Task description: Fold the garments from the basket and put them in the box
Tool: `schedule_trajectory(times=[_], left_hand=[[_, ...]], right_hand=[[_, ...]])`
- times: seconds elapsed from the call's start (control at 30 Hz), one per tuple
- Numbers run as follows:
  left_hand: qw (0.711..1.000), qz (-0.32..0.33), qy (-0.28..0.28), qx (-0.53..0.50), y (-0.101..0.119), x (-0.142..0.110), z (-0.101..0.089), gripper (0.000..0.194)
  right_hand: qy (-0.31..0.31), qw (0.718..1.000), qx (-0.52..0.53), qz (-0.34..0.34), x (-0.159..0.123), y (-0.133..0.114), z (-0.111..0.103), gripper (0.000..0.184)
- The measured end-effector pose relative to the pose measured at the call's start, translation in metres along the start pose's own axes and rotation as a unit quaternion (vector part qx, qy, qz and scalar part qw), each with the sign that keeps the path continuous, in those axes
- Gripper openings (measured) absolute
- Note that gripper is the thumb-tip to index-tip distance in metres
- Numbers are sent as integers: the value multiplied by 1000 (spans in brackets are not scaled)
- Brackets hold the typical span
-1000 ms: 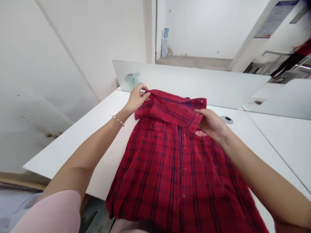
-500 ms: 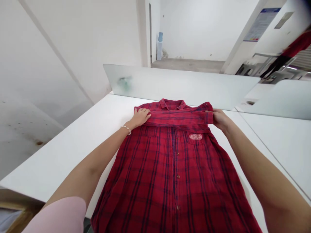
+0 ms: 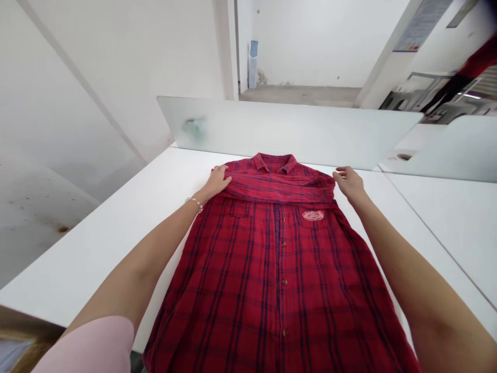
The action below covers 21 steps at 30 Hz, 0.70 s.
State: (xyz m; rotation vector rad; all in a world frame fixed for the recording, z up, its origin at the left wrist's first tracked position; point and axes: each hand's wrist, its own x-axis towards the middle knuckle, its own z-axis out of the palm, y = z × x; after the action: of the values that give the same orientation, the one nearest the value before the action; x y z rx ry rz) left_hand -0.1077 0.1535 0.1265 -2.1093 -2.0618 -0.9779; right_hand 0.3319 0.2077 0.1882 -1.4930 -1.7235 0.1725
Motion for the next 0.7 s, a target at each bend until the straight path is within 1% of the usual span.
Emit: schedule_trajectory(times=[0.07, 0.17, 0.27, 0.33, 0.4, 0.5, 0.6, 0.7], left_hand=[[999, -29, 22, -8, -10, 4, 3, 50], [996, -79, 50, -10, -19, 1, 12, 58], [993, -103, 64, -4, -19, -8, 21, 58], [993, -100, 65, -2, -17, -10, 22, 56], [995, -85, 56, 0, -17, -7, 18, 59], [997, -63, 46, -5, -22, 8, 6, 67], [998, -51, 46, -8, -30, 28, -3, 63], [998, -51, 40, 0, -35, 47, -6, 58]], right_hand=[[-11, 997, -52, -55, -4, -4, 11, 42], [-73, 984, -113, -116, -19, -5, 38, 46], [-106, 971, -166, -140, -36, 0, 61, 50], [-110, 964, -192, -146, -40, 5, 67, 51], [-117, 959, -209, -149, -34, 8, 65, 51], [-119, 957, -220, -144, -8, 6, 54, 51], [-86, 962, -227, -124, 23, 4, 42, 52], [-69, 966, -235, -87, 48, 8, 37, 55]])
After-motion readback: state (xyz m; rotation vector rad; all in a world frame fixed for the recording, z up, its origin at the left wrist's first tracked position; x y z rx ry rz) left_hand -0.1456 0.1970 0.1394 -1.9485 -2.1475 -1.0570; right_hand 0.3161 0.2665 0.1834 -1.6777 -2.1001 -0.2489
